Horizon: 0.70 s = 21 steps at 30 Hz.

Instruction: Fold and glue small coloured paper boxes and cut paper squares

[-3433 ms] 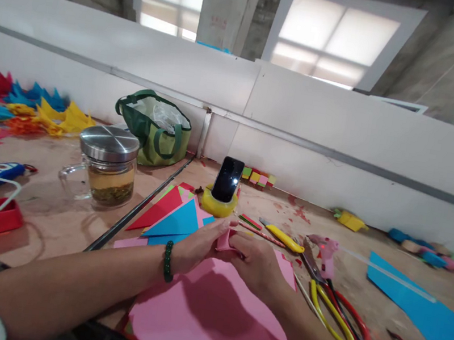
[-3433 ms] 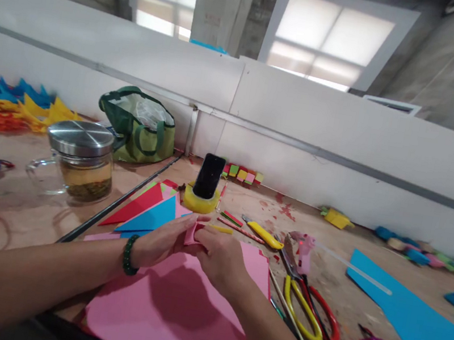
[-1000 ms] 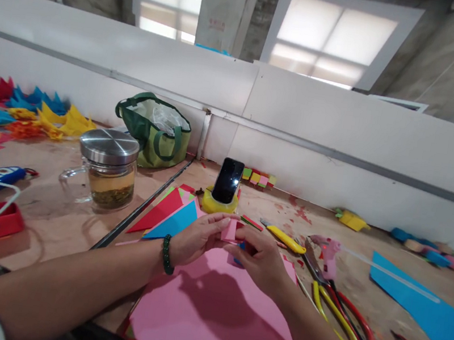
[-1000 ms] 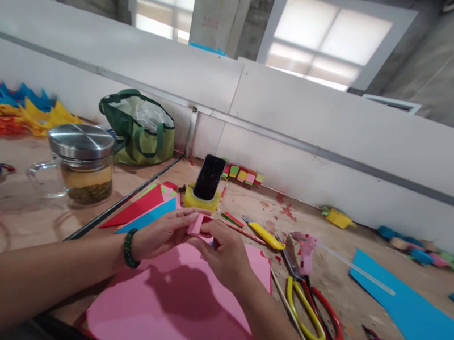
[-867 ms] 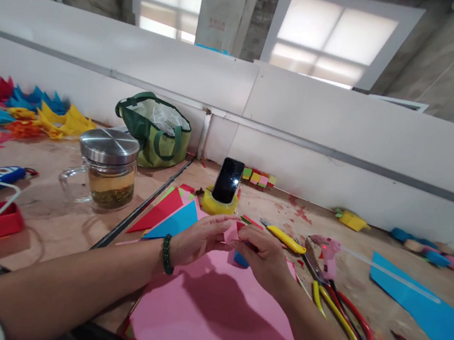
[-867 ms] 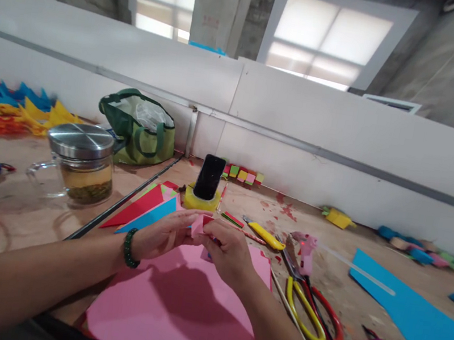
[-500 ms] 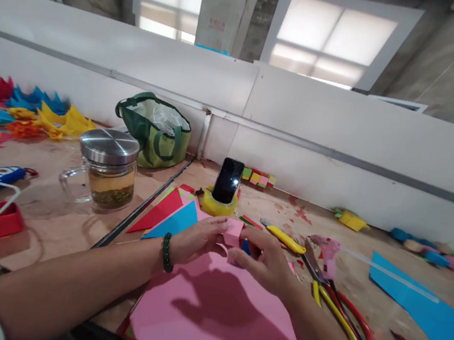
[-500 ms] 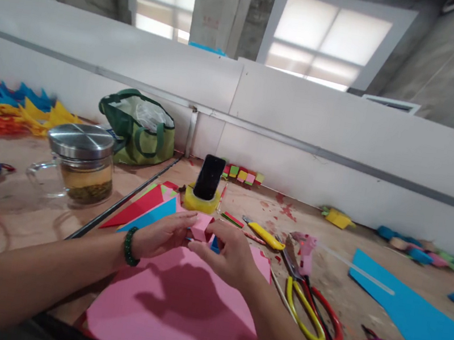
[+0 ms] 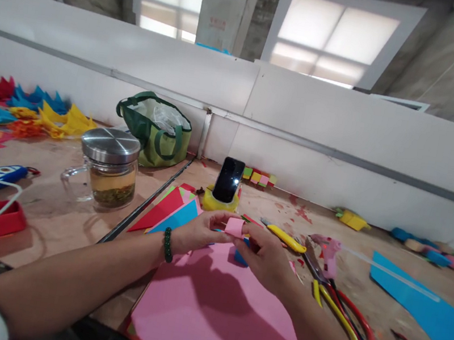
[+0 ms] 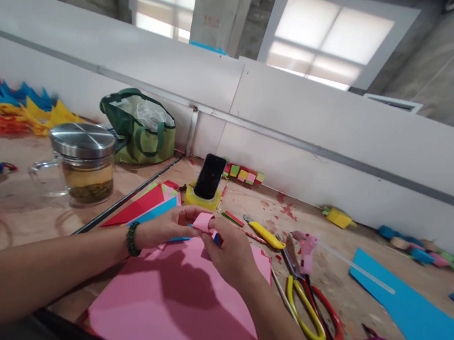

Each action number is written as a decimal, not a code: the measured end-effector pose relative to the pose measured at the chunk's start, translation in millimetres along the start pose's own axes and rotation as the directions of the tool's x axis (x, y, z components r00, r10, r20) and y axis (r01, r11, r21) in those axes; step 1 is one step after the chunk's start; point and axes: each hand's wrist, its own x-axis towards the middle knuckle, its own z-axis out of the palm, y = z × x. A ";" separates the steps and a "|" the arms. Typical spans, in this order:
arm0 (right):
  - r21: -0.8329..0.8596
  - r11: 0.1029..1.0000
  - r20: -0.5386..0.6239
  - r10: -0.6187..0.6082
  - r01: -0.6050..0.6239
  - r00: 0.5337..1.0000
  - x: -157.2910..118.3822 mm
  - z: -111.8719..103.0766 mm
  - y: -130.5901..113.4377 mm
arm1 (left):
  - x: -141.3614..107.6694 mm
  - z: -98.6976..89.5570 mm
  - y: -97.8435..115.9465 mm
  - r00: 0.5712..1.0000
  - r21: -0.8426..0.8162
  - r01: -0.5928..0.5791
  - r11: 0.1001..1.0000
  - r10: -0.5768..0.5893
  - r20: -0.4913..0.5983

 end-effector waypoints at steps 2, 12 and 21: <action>-0.002 1.000 0.045 -0.006 0.007 0.999 0.0 -3.0 -1.0 | -0.1 -3.2 0.6 1.000 0.115 -0.019 0.993 0.017 0.015; 0.167 0.984 -0.099 -0.049 0.065 0.994 4.3 -22.4 -5.1 | -3.2 -1.0 2.4 0.990 0.434 -0.130 0.891 0.141 0.007; 0.175 0.917 0.090 0.348 -0.358 0.933 -24.3 -11.7 58.3 | 0.6 -9.1 5.9 0.985 0.155 -0.014 0.988 0.041 -0.170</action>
